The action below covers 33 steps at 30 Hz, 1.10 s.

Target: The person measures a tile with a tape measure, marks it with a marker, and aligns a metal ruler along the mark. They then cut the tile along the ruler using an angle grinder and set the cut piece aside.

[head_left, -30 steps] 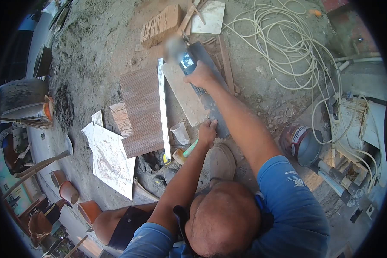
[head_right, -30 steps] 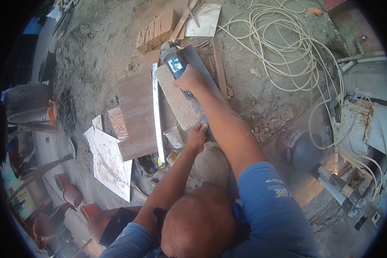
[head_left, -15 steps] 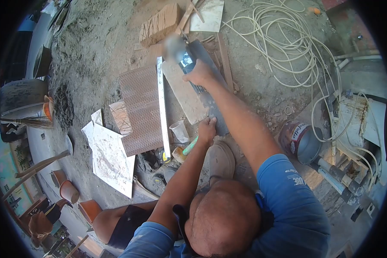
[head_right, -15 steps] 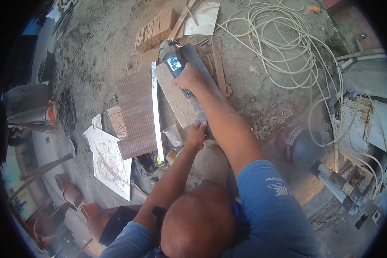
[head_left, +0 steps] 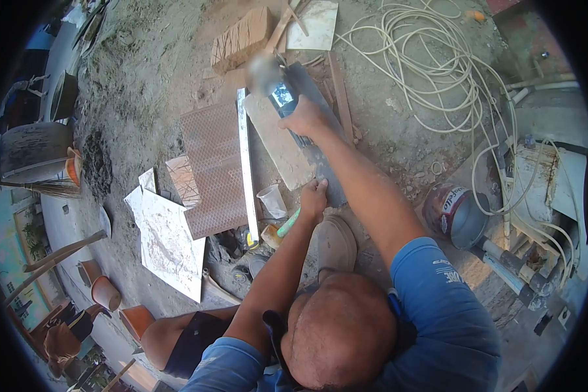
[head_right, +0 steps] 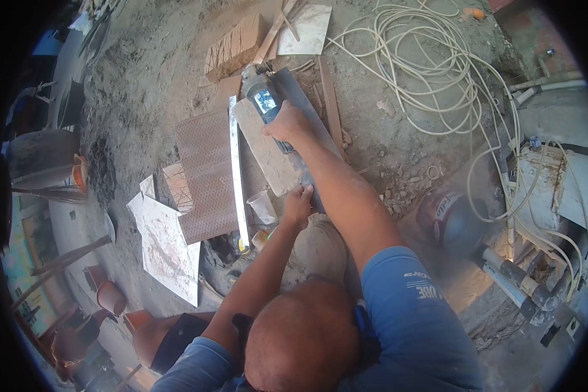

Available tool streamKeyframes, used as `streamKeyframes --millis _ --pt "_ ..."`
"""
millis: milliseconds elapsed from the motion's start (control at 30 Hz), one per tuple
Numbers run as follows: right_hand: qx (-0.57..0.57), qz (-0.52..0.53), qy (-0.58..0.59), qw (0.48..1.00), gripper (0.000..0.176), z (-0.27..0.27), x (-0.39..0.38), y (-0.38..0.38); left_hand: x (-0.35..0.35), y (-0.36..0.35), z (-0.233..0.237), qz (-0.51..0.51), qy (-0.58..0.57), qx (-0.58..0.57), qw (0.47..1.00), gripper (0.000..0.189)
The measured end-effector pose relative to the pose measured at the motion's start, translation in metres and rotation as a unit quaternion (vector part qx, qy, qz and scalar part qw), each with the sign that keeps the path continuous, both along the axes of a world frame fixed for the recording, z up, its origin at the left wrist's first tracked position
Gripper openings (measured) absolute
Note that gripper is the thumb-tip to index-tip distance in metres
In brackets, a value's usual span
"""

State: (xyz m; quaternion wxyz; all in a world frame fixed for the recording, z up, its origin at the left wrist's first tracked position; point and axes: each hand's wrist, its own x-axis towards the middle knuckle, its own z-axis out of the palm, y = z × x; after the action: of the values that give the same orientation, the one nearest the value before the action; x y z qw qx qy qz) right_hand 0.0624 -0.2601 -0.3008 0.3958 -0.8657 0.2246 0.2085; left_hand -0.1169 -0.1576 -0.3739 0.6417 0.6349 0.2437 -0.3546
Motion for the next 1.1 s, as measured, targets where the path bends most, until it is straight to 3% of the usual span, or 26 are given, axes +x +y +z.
streamKeyframes --millis 233,333,967,1100 --pt "0.008 0.003 0.012 1.0 0.083 -0.003 0.007 0.0 0.001 0.004 -0.008 -0.037 0.022 0.002 0.999 0.022" --pt "-0.003 0.001 0.003 1.0 0.084 -0.005 0.001 0.0 -0.001 0.0 -0.009 0.005 0.0 -0.001 1.0 0.023" --pt "-0.006 0.01 0.01 1.0 0.084 -0.004 -0.02 -0.004 -0.001 0.001 -0.008 0.006 -0.007 0.008 1.0 0.025" --pt "0.013 0.008 0.013 1.0 0.085 0.002 -0.007 -0.004 -0.001 0.006 -0.015 -0.049 0.01 0.007 0.999 0.02"
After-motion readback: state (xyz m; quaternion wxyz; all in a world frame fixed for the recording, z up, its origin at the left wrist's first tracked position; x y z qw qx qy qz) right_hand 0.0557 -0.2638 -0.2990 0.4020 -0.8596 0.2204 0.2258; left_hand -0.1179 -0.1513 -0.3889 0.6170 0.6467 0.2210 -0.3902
